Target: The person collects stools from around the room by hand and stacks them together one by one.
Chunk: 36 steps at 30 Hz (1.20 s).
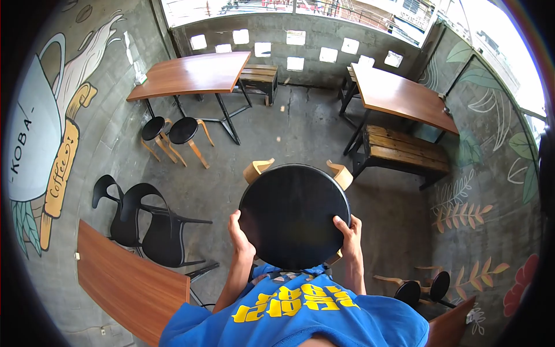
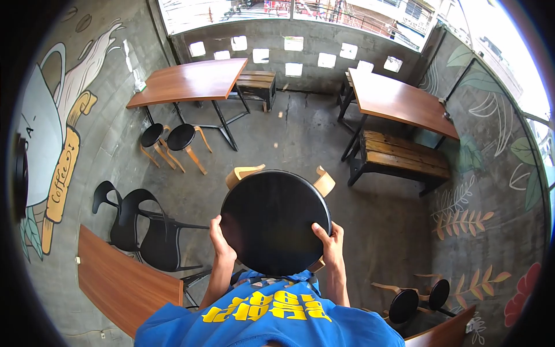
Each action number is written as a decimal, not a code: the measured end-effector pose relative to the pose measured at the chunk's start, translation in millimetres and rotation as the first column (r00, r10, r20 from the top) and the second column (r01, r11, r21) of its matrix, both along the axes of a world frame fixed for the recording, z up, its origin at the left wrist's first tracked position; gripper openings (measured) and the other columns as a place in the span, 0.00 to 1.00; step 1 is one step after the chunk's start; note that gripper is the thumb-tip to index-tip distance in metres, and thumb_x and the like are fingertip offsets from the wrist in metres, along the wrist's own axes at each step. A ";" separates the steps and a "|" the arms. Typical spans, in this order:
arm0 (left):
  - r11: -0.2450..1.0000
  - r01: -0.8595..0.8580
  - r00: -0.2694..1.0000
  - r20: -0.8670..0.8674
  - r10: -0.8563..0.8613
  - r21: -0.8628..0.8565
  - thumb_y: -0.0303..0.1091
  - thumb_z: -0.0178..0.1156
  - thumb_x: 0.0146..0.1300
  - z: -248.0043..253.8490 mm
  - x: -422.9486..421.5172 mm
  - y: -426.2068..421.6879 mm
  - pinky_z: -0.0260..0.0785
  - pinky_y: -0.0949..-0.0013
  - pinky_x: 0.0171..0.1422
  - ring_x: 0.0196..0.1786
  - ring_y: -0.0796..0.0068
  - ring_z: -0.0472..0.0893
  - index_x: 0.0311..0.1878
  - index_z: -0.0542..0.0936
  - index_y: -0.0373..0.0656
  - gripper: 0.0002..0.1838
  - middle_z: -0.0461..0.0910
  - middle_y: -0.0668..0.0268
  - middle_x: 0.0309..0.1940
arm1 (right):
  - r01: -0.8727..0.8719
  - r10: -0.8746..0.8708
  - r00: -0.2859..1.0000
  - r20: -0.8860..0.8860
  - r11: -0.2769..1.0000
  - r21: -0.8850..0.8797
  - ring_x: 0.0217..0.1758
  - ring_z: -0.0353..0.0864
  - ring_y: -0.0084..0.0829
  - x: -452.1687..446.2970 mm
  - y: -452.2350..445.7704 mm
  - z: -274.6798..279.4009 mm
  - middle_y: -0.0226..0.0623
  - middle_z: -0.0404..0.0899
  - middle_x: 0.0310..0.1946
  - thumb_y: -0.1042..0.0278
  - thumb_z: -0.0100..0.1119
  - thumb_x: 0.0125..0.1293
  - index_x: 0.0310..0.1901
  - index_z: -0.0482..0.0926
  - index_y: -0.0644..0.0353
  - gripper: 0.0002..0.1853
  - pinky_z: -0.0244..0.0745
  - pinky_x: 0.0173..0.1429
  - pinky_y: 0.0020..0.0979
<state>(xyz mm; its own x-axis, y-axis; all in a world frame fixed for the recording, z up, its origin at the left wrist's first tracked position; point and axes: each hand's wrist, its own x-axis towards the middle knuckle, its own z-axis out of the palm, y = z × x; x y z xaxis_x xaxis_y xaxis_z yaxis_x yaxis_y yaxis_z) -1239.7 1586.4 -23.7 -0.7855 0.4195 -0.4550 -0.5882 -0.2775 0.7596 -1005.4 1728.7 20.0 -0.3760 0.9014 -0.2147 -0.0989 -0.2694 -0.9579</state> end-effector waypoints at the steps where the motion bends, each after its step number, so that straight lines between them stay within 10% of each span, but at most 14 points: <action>1: 0.998 0.047 0.999 0.012 -0.048 0.045 0.53 0.55 0.64 -5.7 -8.9 17.7 0.64 0.65 0.65 0.58 0.70 0.73 0.56 0.76 0.44 0.25 0.76 0.66 0.55 | -0.012 0.012 1.000 0.002 1.000 0.004 0.30 0.80 0.23 -8.3 21.7 -2.2 0.35 0.82 0.29 0.58 0.70 0.62 0.41 0.81 0.71 0.20 0.76 0.37 0.25; 17: 0.998 -0.066 0.996 -0.068 0.066 -0.009 0.49 0.55 0.65 13.0 -104.6 321.4 0.67 0.65 0.62 0.56 0.68 0.74 0.55 0.76 0.42 0.24 0.76 0.64 0.52 | -0.032 0.035 0.997 -0.069 0.999 0.040 0.28 0.79 0.23 -105.7 325.0 16.6 0.35 0.82 0.28 0.58 0.70 0.62 0.40 0.81 0.71 0.20 0.75 0.35 0.24; 32: 0.963 0.259 0.964 -0.044 -0.263 -0.075 0.47 0.56 0.65 -23.8 -153.2 531.7 0.66 0.66 0.62 0.54 0.70 0.74 0.58 0.74 0.37 0.26 0.76 0.63 0.50 | 0.283 -0.283 0.958 0.053 0.959 0.020 0.30 0.75 0.18 -120.6 474.7 -38.0 0.28 0.80 0.28 0.56 0.71 0.64 0.37 0.82 0.67 0.19 0.71 0.37 0.23; 36: 0.934 0.338 0.936 -0.066 -0.347 -0.111 0.47 0.53 0.66 -25.0 -172.7 606.2 0.68 0.68 0.55 0.48 0.75 0.76 0.42 0.78 0.49 0.13 0.78 0.70 0.42 | 0.349 -0.349 0.935 0.054 0.937 0.008 0.30 0.75 0.17 -137.9 532.8 -46.2 0.27 0.80 0.29 0.58 0.71 0.63 0.38 0.83 0.67 0.17 0.71 0.37 0.23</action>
<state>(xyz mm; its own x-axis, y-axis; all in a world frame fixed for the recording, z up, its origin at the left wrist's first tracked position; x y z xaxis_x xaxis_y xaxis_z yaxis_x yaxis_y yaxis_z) -1412.4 2192.6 -48.7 -0.6384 0.6271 -0.4464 -0.5685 0.0068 0.8226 -1143.2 2261.6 -26.2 -0.0254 0.9734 -0.2277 -0.1361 -0.2290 -0.9639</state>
